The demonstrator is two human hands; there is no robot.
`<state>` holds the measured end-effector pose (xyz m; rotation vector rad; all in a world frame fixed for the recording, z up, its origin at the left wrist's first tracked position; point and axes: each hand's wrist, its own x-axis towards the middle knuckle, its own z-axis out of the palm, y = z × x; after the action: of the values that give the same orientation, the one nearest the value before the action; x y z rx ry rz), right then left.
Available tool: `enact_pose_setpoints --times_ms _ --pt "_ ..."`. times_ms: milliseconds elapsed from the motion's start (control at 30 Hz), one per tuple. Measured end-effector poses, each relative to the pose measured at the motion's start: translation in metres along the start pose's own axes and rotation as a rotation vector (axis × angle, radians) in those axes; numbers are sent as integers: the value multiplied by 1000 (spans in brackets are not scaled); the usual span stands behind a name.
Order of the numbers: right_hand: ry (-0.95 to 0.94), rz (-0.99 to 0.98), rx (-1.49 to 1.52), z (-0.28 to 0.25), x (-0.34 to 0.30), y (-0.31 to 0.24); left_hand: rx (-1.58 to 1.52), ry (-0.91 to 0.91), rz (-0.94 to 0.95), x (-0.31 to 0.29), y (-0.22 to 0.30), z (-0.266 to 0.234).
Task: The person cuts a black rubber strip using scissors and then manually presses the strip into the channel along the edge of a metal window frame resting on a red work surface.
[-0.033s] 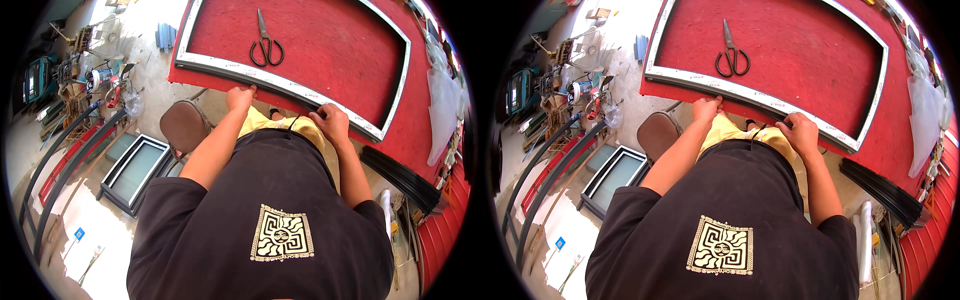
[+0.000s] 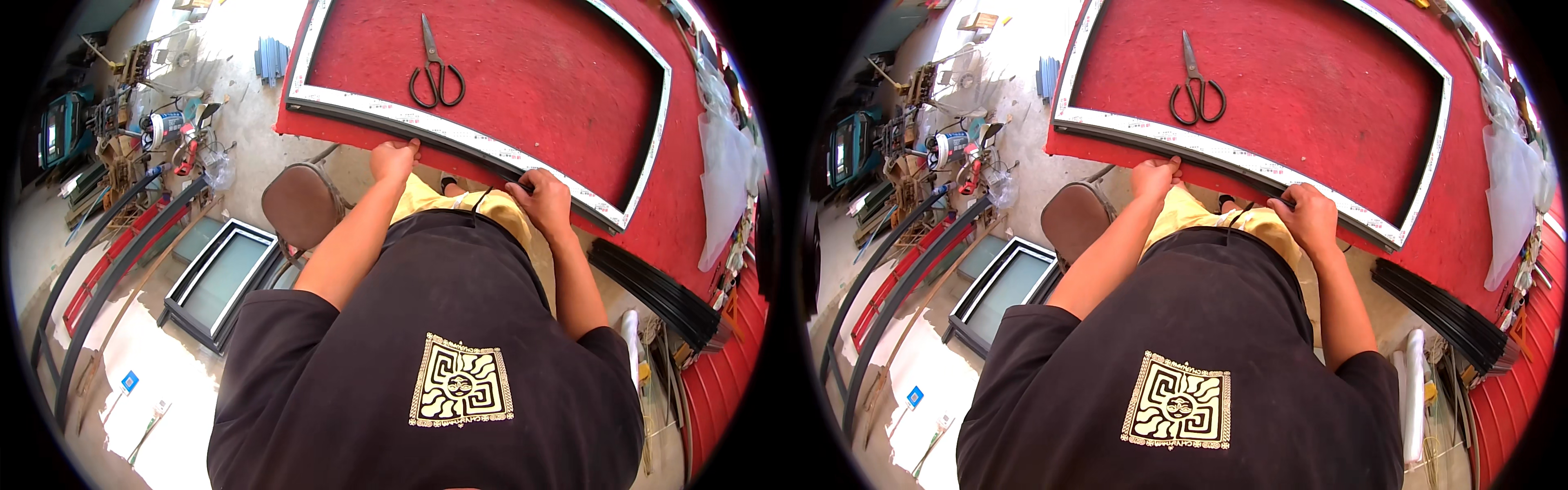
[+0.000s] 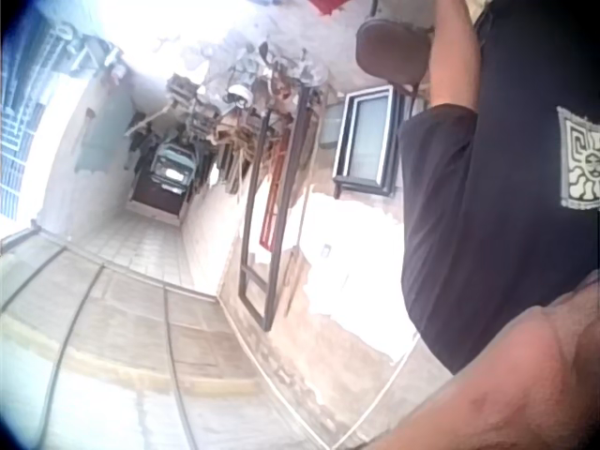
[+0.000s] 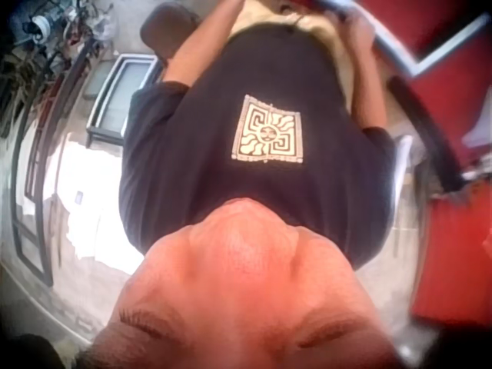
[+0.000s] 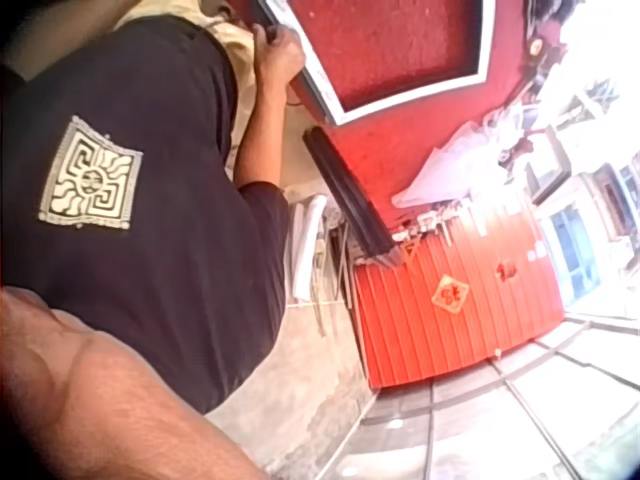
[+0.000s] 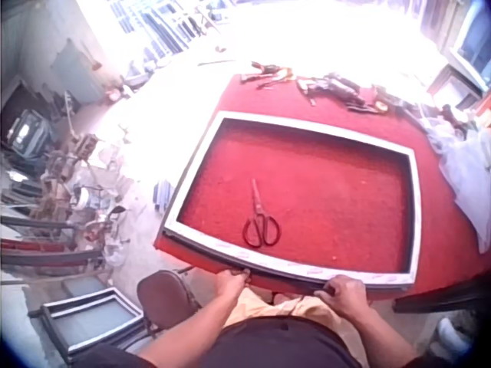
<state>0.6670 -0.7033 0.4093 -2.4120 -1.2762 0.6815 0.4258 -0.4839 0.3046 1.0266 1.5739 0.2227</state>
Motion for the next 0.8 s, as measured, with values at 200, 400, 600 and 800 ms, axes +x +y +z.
enact_pose_setpoints --times_ms 200,400,600,800 --pt "5 -24 10 1 0 4 -175 -22 -45 4 -5 -20" --pt "40 -20 5 3 0 5 -150 -1 -82 6 4 -24" --pt "16 -42 -7 2 0 5 -39 -52 4 -14 -8 -4" --pt "21 -91 -61 9 -6 7 7 -98 -52 -14 -8 7"
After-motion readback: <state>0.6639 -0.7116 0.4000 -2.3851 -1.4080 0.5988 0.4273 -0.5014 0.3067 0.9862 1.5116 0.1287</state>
